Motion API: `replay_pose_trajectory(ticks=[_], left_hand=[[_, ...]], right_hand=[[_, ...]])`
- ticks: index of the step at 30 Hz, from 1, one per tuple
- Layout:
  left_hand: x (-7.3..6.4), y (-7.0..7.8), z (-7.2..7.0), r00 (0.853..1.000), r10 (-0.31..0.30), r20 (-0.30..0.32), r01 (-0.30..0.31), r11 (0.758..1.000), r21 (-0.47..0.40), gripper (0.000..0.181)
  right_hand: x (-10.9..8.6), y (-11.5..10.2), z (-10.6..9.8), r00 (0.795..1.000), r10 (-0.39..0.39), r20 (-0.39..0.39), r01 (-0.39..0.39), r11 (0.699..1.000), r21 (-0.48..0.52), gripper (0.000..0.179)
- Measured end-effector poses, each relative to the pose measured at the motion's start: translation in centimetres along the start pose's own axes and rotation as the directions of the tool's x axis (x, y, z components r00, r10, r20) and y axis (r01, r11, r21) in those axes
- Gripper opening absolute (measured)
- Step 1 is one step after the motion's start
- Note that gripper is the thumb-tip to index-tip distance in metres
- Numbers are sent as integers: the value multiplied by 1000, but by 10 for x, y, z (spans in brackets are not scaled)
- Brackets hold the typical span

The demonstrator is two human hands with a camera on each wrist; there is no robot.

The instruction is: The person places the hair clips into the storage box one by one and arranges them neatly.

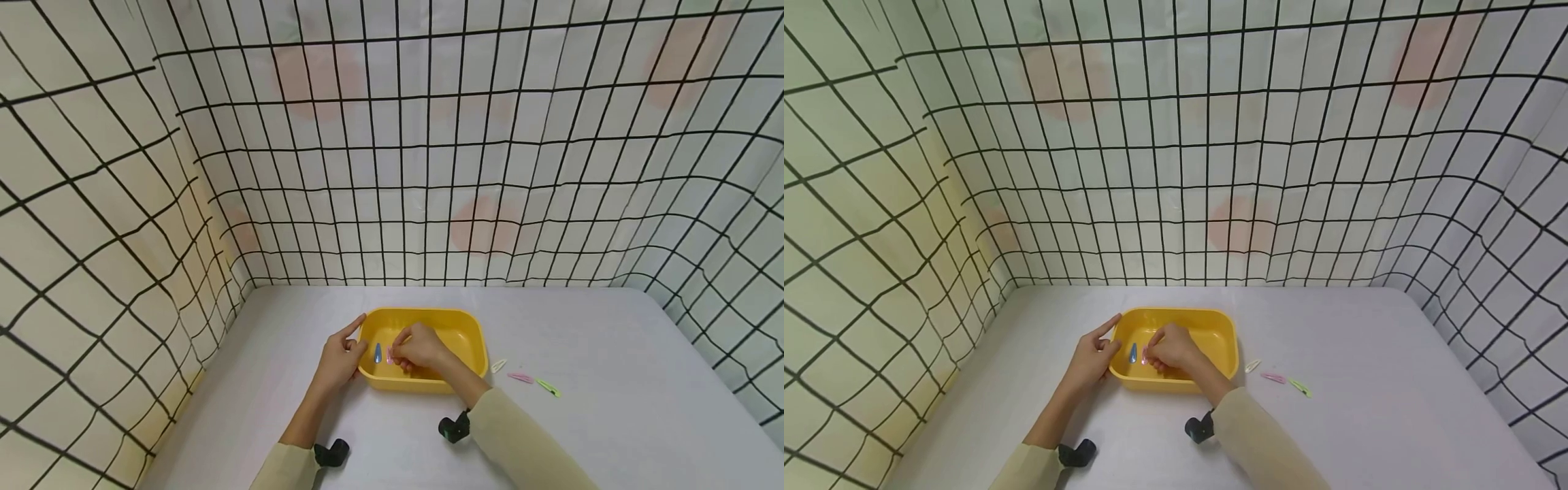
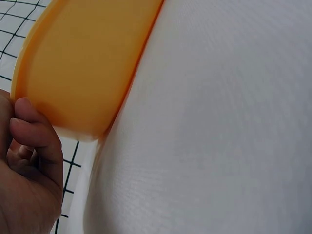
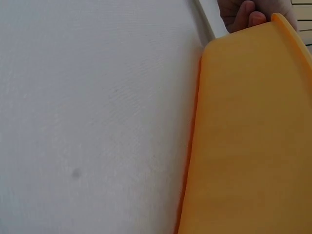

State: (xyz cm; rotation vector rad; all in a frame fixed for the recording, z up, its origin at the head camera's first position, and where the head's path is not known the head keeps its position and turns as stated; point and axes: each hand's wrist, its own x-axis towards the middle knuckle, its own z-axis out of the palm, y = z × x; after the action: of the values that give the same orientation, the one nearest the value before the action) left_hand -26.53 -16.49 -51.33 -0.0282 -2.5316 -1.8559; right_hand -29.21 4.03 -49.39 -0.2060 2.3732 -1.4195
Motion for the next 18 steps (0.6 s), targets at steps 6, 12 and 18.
replay_pose_trajectory(ticks=[6, 12, 18], left_hand=[[0, 1, 1, 1000, -3, -8, 3, 1000, 18, 60], [-1, 2, 2, 1000, -26, -17, 26, 999, 32, 61], [-1, 4, 4, 998, -54, -16, 54, 998, 32, 60]], right_hand=[[-13, -1, -17, 999, -20, -45, 20, 1000, -4, 22], [-25, -2, -34, 996, -83, -34, 83, 997, -1, 21], [-39, 0, -50, 989, -146, -13, 146, 989, -5, 22]])
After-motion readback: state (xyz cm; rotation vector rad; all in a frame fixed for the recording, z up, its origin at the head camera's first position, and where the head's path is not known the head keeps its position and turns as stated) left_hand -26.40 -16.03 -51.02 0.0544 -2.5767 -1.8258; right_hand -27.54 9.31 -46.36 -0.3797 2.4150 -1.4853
